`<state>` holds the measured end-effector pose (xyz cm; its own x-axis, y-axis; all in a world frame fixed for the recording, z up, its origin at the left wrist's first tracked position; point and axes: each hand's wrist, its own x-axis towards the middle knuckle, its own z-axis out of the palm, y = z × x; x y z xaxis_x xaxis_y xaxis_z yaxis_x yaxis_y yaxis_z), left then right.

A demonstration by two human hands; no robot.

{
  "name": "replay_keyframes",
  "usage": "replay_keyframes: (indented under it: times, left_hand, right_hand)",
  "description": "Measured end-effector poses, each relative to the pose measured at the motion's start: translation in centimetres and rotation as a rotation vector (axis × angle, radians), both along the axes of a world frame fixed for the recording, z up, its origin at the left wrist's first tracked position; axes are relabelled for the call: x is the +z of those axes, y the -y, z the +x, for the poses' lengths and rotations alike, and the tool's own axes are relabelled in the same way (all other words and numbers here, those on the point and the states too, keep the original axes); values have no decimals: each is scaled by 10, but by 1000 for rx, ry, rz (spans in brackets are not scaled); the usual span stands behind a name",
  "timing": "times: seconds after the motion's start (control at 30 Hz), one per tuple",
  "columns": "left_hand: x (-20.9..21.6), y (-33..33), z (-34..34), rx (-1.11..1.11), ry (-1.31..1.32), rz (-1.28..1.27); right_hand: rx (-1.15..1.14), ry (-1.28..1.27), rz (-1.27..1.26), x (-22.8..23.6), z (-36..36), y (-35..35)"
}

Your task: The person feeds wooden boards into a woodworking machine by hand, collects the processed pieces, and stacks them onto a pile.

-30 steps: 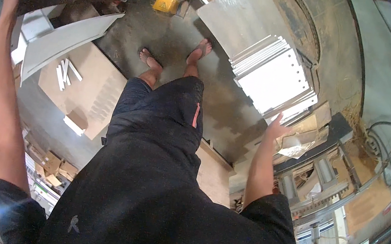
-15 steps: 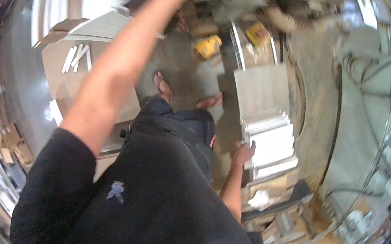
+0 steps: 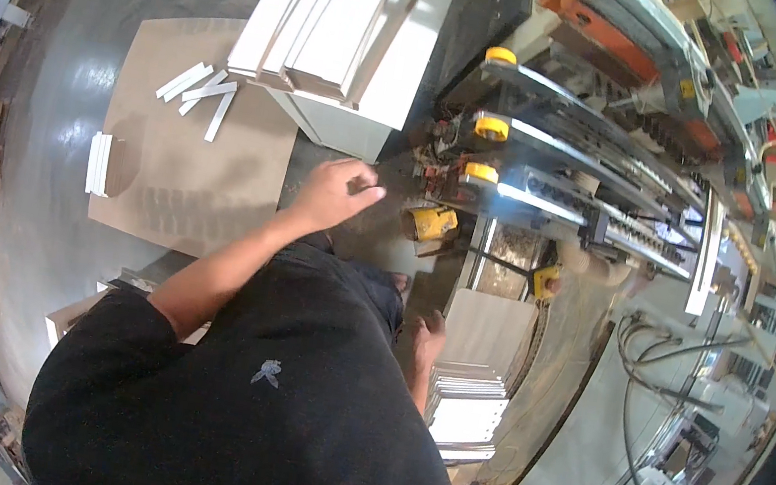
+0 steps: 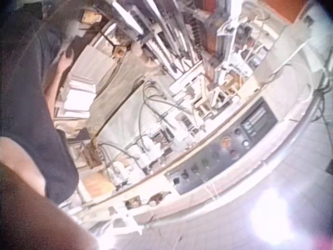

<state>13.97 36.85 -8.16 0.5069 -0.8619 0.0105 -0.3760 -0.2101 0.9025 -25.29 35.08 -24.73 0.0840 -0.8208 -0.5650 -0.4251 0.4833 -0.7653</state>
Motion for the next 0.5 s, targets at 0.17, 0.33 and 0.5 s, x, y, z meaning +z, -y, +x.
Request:
replay_keyframes:
  times: [0.17, 0.33, 0.5]
  left_hand:
    - [-42, -42, 49, 20, -2, 361]
    - [-44, -54, 39, 301, -176, 146]
    - [-23, -65, 34, 751, -284, -24]
  right_hand:
    - [437, 20, -134, 45, 109, 56]
    - [707, 69, -330, 107, 202, 92]
    - [948, 188, -307, 146, 257, 115]
